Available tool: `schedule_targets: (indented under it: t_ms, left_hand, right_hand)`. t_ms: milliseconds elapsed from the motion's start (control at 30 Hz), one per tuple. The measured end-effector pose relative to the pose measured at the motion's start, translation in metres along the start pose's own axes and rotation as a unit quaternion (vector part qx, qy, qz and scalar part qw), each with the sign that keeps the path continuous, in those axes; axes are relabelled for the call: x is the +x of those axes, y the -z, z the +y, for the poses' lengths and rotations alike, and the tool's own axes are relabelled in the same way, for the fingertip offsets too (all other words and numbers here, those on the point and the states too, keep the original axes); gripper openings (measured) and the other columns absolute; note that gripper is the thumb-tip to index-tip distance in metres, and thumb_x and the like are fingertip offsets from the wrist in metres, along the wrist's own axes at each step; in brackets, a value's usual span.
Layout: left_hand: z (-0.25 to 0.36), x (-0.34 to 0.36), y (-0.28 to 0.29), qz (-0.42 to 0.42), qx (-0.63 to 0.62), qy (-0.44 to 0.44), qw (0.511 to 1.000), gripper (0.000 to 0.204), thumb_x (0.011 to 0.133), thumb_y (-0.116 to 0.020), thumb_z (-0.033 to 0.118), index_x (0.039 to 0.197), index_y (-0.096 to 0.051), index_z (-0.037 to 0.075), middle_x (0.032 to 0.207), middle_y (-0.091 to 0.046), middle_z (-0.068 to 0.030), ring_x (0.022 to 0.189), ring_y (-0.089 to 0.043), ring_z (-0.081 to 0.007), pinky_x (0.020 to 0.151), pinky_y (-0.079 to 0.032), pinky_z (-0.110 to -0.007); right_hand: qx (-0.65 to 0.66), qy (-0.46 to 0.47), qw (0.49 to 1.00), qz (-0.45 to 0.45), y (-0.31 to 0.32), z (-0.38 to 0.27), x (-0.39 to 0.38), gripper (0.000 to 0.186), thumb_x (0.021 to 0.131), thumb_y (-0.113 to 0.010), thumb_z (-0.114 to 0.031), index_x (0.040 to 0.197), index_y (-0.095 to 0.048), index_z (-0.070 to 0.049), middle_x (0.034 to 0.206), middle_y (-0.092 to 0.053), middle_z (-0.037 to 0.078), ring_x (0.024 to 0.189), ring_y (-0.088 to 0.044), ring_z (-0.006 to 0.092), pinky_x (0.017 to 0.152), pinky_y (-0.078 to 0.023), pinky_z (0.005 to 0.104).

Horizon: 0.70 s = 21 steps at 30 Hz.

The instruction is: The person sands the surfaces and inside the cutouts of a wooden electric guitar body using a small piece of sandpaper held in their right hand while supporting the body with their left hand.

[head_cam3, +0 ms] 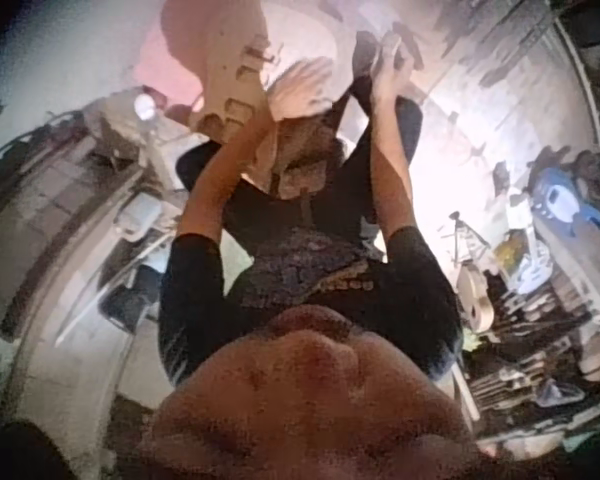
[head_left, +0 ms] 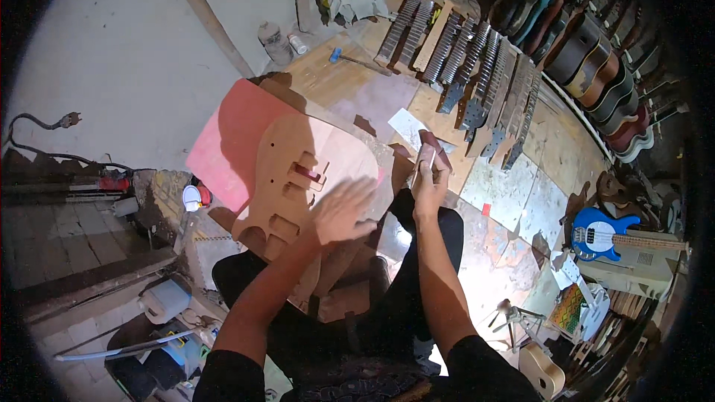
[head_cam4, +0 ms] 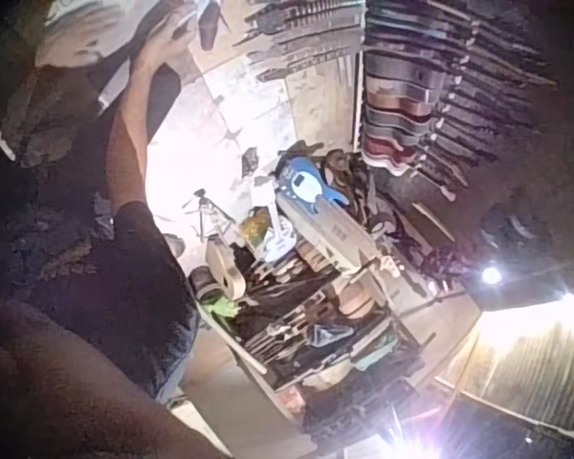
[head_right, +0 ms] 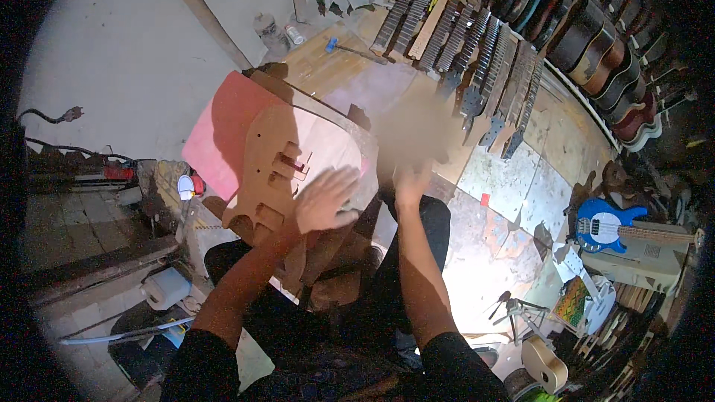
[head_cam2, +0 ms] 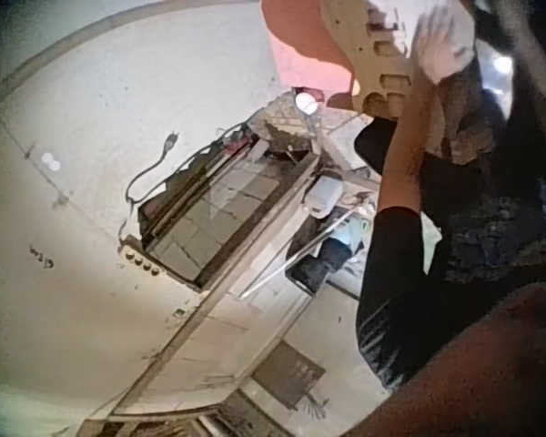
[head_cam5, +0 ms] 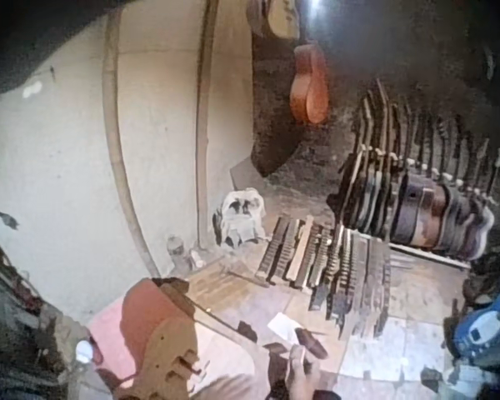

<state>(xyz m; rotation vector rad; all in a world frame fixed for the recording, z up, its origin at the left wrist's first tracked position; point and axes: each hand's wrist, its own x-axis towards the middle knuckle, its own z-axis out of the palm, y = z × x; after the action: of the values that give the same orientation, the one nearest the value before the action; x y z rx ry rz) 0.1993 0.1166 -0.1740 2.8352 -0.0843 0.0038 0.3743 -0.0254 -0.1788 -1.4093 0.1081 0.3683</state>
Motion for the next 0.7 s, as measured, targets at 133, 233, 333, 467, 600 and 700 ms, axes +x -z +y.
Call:
schedule_targets:
  t_ms: [133, 233, 333, 467, 600, 700]
  left_hand:
    - [-0.045, 0.046, 0.008, 0.023, 0.026, 0.147, 0.989, 0.075, 0.095, -0.057, 0.053, 0.153, -0.045, 0.008, 0.165, -0.034, -0.0121, 0.154, -0.027, -0.0302, 0.125, -0.018, -0.052]
    - [-0.062, 0.066, 0.013, 0.051, 0.036, 0.241, 0.969, 0.071, 0.095, -0.057, 0.05, 0.151, -0.047, 0.007, 0.162, -0.038, -0.0127, 0.153, -0.028, -0.0321, 0.125, -0.02, -0.054]
    - [-0.048, 0.082, 0.017, 0.028, 0.054, 0.223, 0.973, 0.065, 0.095, -0.058, 0.047, 0.146, -0.052, 0.007, 0.151, -0.049, -0.0124, 0.15, -0.03, -0.0362, 0.125, -0.02, -0.053]
    - [-0.014, 0.073, 0.003, -0.016, 0.049, 0.122, 0.991, 0.051, 0.097, -0.056, 0.043, 0.134, -0.064, 0.008, 0.143, -0.056, -0.0091, 0.147, -0.033, -0.0333, 0.125, -0.02, -0.052]
    - [0.002, 0.058, -0.001, -0.045, 0.039, 0.061, 0.996, 0.052, 0.096, -0.057, 0.045, 0.133, -0.065, 0.009, 0.144, -0.056, -0.0071, 0.147, -0.035, -0.0284, 0.125, -0.02, -0.05]
    - [-0.011, 0.06, 0.005, -0.037, 0.024, 0.061, 0.997, 0.059, 0.095, -0.058, 0.048, 0.139, -0.06, 0.008, 0.15, -0.051, -0.0081, 0.148, -0.034, -0.0287, 0.125, -0.02, -0.05]
  right_hand:
    - [-0.058, 0.087, 0.995, 0.0, 0.007, 0.031, 0.022, 0.032, 0.1, -0.067, -0.017, 0.129, -0.062, -0.005, 0.116, -0.066, 0.005, 0.099, -0.06, 0.0114, 0.09, -0.047, 0.0275]
    - [-0.068, 0.078, 0.995, -0.001, 0.006, 0.032, 0.018, 0.032, 0.1, -0.067, -0.017, 0.129, -0.061, -0.004, 0.115, -0.066, 0.005, 0.1, -0.06, 0.0117, 0.091, -0.047, 0.027]
    - [-0.073, 0.089, 0.993, -0.003, 0.009, 0.032, 0.021, 0.033, 0.1, -0.067, -0.017, 0.129, -0.061, -0.003, 0.115, -0.066, 0.005, 0.102, -0.06, 0.0123, 0.092, -0.047, 0.0272]
    - [-0.048, 0.042, 0.998, -0.003, 0.004, 0.025, 0.016, 0.033, 0.1, -0.067, -0.017, 0.129, -0.061, -0.003, 0.116, -0.066, 0.005, 0.103, -0.06, 0.0127, 0.093, -0.047, 0.0275]
    - [-0.024, 0.053, 0.998, -0.005, 0.004, 0.03, 0.019, 0.033, 0.1, -0.068, -0.018, 0.129, -0.061, -0.003, 0.117, -0.066, 0.005, 0.105, -0.06, 0.013, 0.094, -0.046, 0.0276]
    - [-0.025, 0.047, 0.999, -0.004, 0.005, 0.027, 0.019, 0.033, 0.1, -0.068, -0.018, 0.128, -0.061, -0.003, 0.118, -0.066, 0.005, 0.105, -0.06, 0.0131, 0.094, -0.046, 0.0277]
